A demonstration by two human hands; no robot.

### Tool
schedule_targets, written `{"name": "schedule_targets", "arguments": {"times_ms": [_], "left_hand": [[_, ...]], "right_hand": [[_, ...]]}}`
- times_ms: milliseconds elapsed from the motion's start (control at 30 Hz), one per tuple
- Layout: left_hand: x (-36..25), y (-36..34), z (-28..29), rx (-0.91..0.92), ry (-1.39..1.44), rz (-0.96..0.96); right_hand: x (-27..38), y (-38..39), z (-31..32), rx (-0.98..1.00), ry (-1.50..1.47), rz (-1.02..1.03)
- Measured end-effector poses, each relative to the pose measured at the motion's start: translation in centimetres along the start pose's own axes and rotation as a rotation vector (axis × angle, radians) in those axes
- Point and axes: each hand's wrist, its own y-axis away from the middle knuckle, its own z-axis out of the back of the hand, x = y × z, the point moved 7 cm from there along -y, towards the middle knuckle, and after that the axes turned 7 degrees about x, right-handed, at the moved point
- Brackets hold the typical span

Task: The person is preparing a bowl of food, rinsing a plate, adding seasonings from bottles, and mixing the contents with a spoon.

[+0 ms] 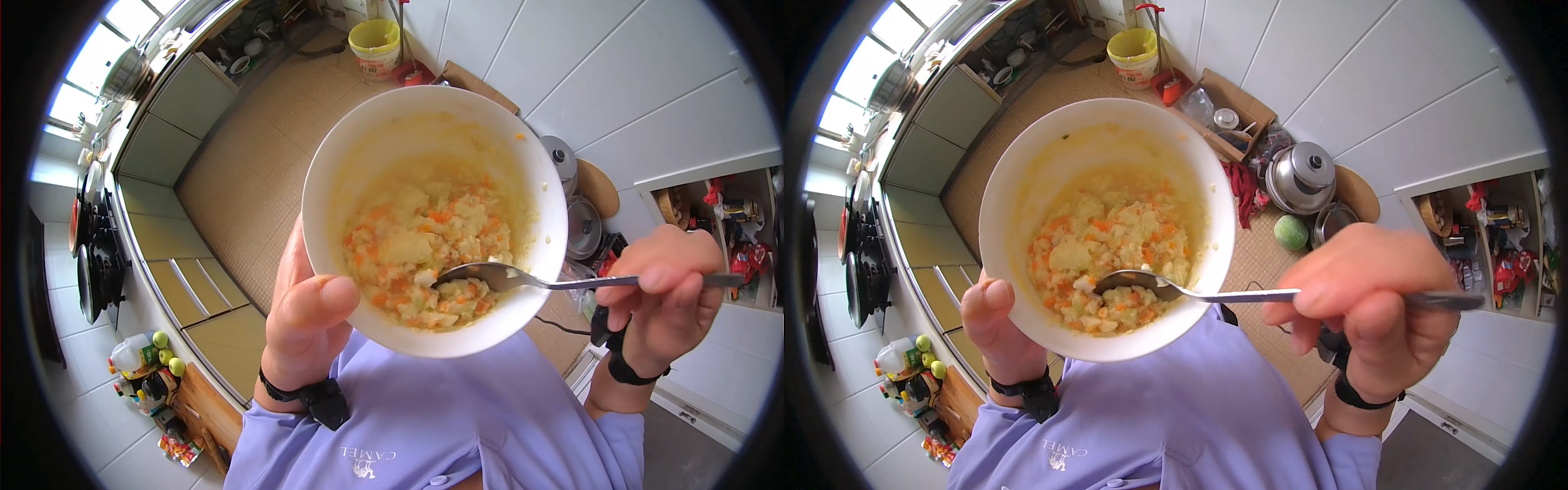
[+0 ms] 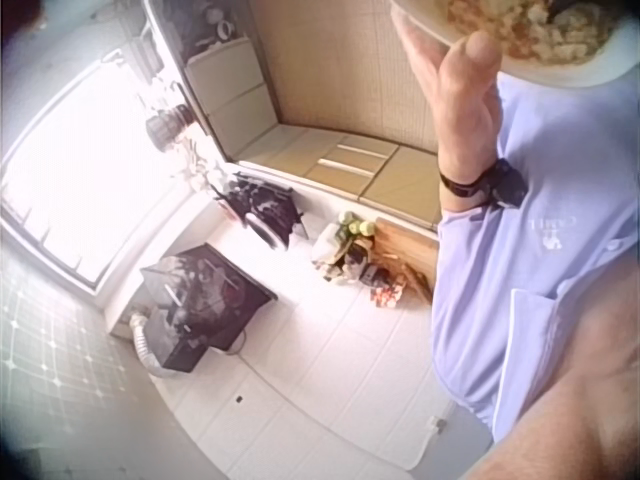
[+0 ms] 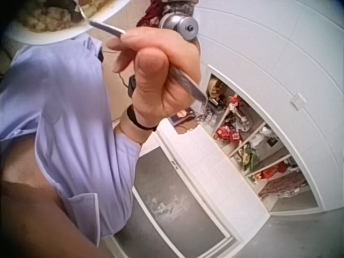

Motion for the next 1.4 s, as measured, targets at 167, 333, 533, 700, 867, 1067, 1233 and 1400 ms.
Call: {"name": "schedule_targets", "arguments": {"times_ms": [167,333,533,700,867,1067,1233,1400], "left_hand": [[0.3,-0.1,0.2,0.014,-0.016,0.001],[0.4,-0.2,0.2,0.035,-0.027,-0.008],[0.4,-0.2,-0.1,0.041,0.019,-0.012],[0.6,-0.1,0.0,0.054,0.072,0.024],[0.4,-0.3,-0.3,0.044,0.02,0.038],[0.4,0.1,-0.1,-0.002,-0.016,0.029],[1.1,1.1,0.7,0.032,0.128,-0.01],[0.0,2.0,0.5,0.167,0.228,-0.089]], "right_hand": [[-2.7,0.5,-1.1,-0.074,-0.272,-0.278],[-4.8,0.5,-2.2,-0.045,-0.517,-0.404],[-6.1,0.6,-1.1,-0.191,-0.667,-0.479],[-4.6,0.4,-0.1,-0.207,-0.558,-0.325],[-2.1,0.5,-1.8,-0.089,-0.227,-0.191],[-3.9,0.2,-2.0,-0.119,-0.409,-0.351],[-3.9,-0.4,0.2,-0.244,-0.678,-0.351],[-1.1,-2.0,0.7,-0.089,-0.962,-0.209]]}}
